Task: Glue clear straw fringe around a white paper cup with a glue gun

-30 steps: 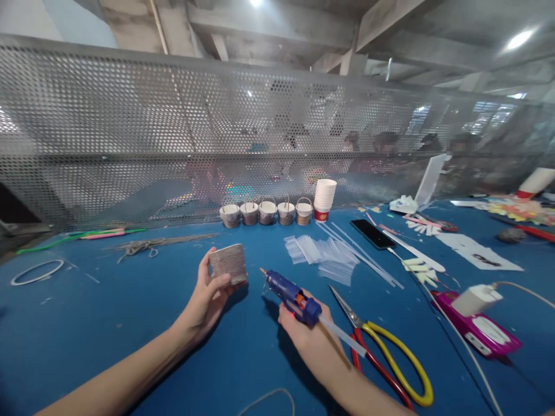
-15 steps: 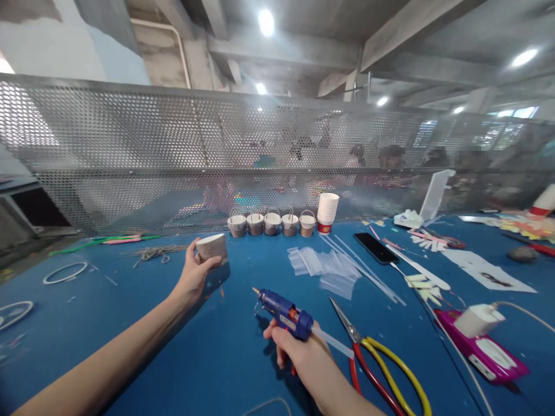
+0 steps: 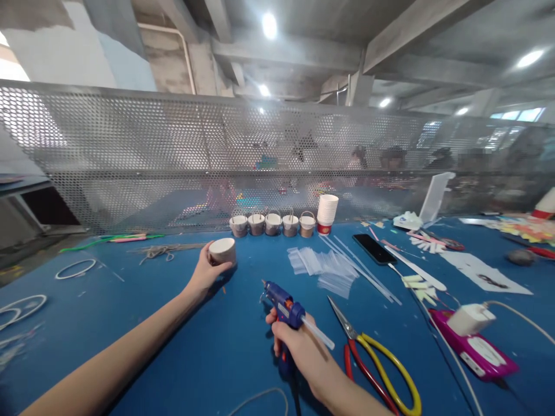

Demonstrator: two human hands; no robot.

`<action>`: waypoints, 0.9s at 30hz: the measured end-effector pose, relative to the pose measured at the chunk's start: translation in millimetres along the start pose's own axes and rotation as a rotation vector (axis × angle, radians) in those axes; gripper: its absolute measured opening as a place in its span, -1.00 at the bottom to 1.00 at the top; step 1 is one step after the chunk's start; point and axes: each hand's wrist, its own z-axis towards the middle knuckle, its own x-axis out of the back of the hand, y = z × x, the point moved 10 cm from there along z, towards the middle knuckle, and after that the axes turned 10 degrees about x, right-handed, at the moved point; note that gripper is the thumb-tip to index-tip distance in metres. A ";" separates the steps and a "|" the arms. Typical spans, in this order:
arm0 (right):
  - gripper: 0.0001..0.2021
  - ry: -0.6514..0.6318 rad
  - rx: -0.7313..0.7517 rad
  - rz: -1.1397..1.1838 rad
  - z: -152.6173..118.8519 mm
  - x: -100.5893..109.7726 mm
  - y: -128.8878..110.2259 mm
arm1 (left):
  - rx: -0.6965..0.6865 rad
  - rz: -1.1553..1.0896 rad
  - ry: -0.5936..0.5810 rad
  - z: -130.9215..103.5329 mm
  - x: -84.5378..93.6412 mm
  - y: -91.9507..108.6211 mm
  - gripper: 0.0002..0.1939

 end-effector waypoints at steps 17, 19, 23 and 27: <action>-0.80 0.045 0.069 0.152 7.4 6.4 -8.8 | -0.054 0.107 0.220 -34.8 25.1 31.3 -0.38; -0.79 0.052 0.082 0.170 7.5 7.5 -10.8 | -0.090 0.100 0.274 -45.1 27.7 45.4 -0.55; -0.79 0.067 0.096 0.201 8.7 10.9 -14.0 | -0.123 0.113 0.274 -70.0 14.5 60.8 -0.82; -0.80 0.080 0.107 0.233 13.3 15.5 -15.7 | -0.127 0.137 0.197 -104.6 -8.5 60.4 -0.83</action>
